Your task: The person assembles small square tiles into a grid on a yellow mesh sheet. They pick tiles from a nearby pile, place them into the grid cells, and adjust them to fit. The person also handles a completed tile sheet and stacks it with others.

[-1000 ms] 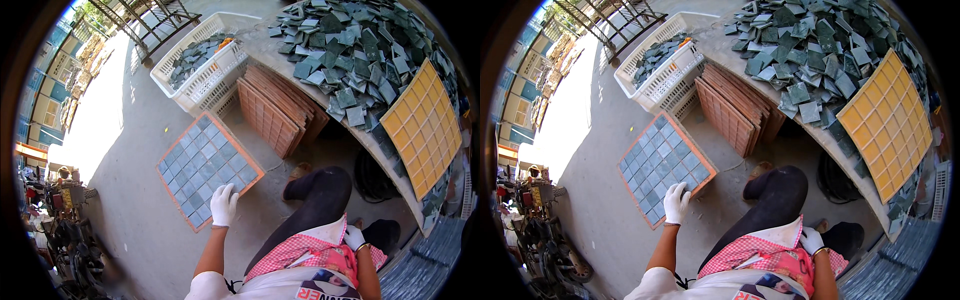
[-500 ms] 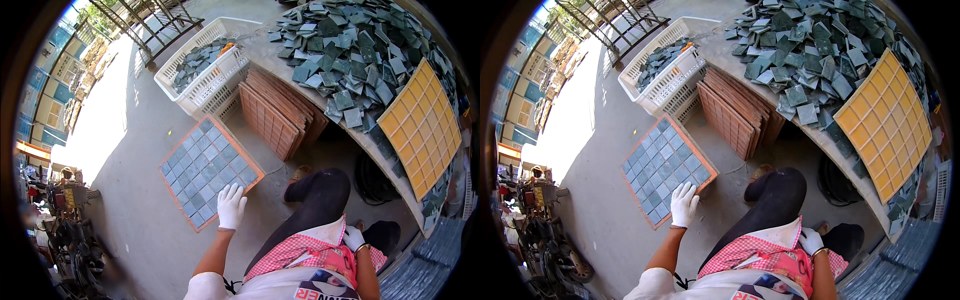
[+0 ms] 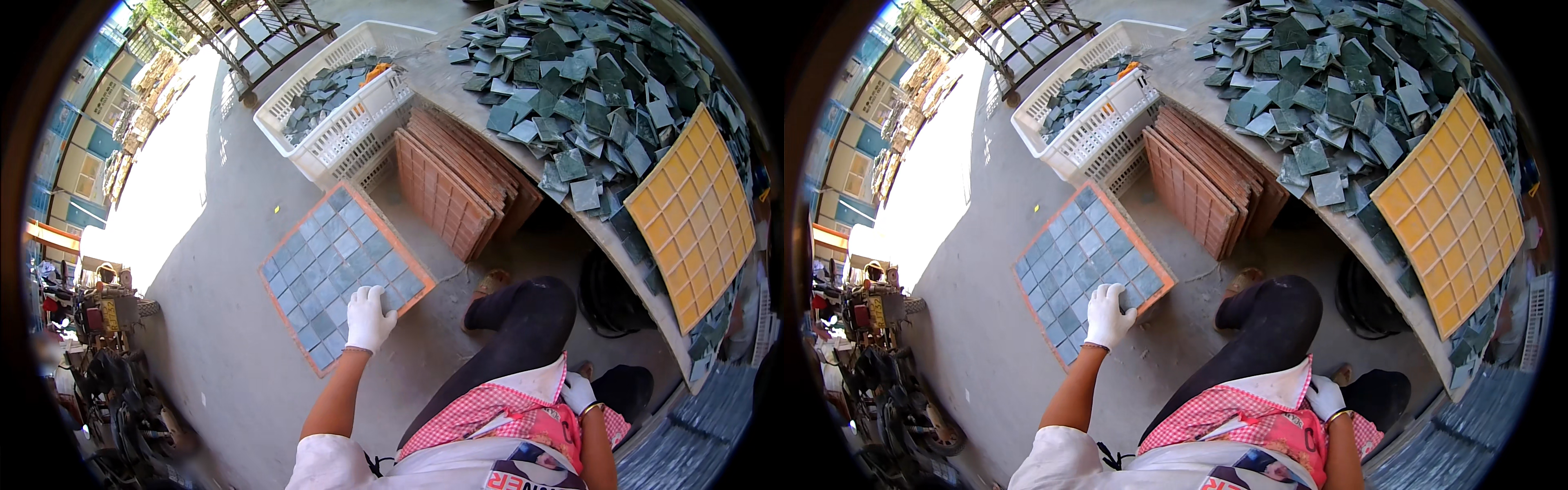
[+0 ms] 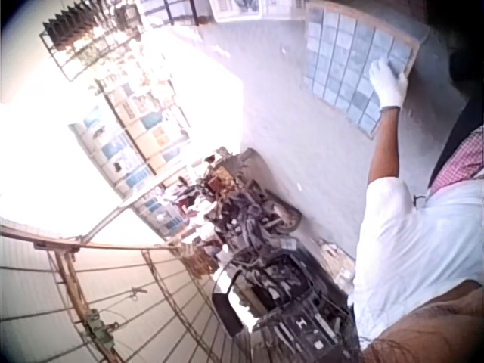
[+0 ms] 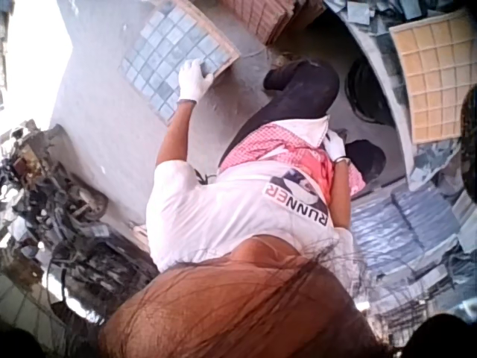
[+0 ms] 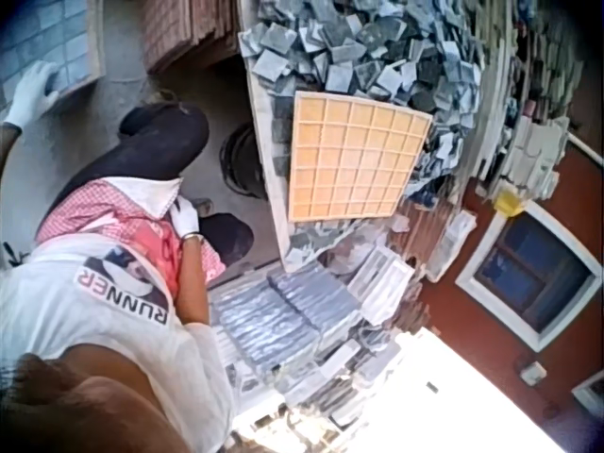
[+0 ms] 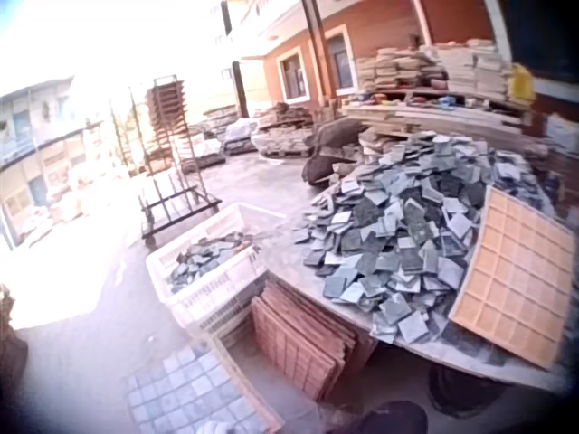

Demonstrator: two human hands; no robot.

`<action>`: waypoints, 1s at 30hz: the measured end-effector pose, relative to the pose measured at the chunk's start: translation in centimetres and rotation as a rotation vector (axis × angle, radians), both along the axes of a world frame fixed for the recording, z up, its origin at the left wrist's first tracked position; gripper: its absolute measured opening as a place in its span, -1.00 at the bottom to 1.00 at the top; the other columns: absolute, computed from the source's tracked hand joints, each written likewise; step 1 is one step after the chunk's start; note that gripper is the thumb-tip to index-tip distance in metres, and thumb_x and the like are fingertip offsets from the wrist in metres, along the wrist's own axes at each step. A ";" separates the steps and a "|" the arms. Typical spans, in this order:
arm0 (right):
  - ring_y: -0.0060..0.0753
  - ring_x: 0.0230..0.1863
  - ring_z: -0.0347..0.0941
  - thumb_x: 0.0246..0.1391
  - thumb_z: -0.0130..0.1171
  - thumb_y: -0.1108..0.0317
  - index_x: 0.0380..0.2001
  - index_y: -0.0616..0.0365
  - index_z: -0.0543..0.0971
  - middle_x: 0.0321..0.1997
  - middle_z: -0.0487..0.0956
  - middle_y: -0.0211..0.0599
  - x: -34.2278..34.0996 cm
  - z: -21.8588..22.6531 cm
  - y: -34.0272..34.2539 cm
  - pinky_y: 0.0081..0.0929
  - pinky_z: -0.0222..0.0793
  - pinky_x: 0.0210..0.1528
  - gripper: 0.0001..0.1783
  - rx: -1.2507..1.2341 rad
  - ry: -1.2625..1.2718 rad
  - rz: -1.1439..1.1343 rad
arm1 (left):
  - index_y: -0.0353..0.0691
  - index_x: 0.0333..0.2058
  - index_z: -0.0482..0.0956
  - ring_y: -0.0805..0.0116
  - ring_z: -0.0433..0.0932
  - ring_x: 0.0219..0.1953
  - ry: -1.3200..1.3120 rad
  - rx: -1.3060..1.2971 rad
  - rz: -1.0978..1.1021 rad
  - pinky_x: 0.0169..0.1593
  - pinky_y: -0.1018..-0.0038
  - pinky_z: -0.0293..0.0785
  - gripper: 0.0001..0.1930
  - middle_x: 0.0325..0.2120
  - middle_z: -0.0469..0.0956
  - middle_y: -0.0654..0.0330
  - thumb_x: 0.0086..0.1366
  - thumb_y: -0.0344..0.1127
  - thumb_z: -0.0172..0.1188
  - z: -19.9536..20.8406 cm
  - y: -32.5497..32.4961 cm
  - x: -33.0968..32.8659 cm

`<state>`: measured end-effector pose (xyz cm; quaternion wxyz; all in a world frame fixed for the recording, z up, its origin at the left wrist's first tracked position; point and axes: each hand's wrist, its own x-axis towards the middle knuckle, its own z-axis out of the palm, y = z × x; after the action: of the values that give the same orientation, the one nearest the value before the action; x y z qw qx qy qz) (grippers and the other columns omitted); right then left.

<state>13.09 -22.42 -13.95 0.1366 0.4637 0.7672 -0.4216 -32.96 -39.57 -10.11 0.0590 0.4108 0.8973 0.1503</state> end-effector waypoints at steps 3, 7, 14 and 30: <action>0.20 -0.05 0.46 0.10 0.02 0.12 -0.11 0.22 0.55 -0.11 0.55 0.18 -0.1 -0.1 0.0 -0.10 0.37 0.04 -0.57 -0.003 0.018 0.001 | -0.22 -0.15 0.45 0.02 0.41 -0.12 0.045 -0.004 -0.052 -0.06 0.21 0.37 -0.53 -0.22 0.43 0.05 -0.13 -0.31 0.31 0.1 0.1 -0.2; 0.22 -0.06 0.46 0.09 0.01 0.12 -0.11 0.22 0.55 -0.11 0.54 0.19 -0.6 0.7 0.0 -0.09 0.37 0.03 -0.57 -0.013 -0.037 -0.009 | -0.22 -0.16 0.45 0.02 0.41 -0.12 0.035 0.012 -0.038 -0.07 0.20 0.37 -0.53 -0.22 0.43 0.05 -0.12 -0.32 0.30 -0.1 -0.1 -0.2; 0.23 -0.06 0.46 0.09 0.02 0.13 -0.12 0.22 0.56 -0.11 0.54 0.21 -0.8 0.9 0.1 -0.10 0.38 0.02 -0.58 -0.017 -0.034 -0.006 | -0.23 -0.14 0.43 0.00 0.39 -0.10 -0.005 -0.006 -0.021 -0.06 0.19 0.36 -0.52 -0.21 0.42 0.04 -0.12 -0.32 0.31 -0.2 0.1 -0.3; 0.18 -0.06 0.46 0.08 0.02 0.16 -0.17 0.23 0.56 -0.11 0.56 0.12 -0.5 0.4 0.0 -0.11 0.38 0.02 -0.61 0.002 0.031 0.002 | -0.24 -0.23 0.49 0.07 0.46 -0.20 -0.246 0.051 0.006 -0.10 0.25 0.44 -0.67 -0.28 0.44 0.07 -0.03 -0.40 0.27 0.8 0.0 -1.7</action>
<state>12.57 -22.43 -13.60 0.1246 0.4566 0.7700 -0.4279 -34.61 -39.54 -9.30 0.1575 0.3880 0.8804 0.2224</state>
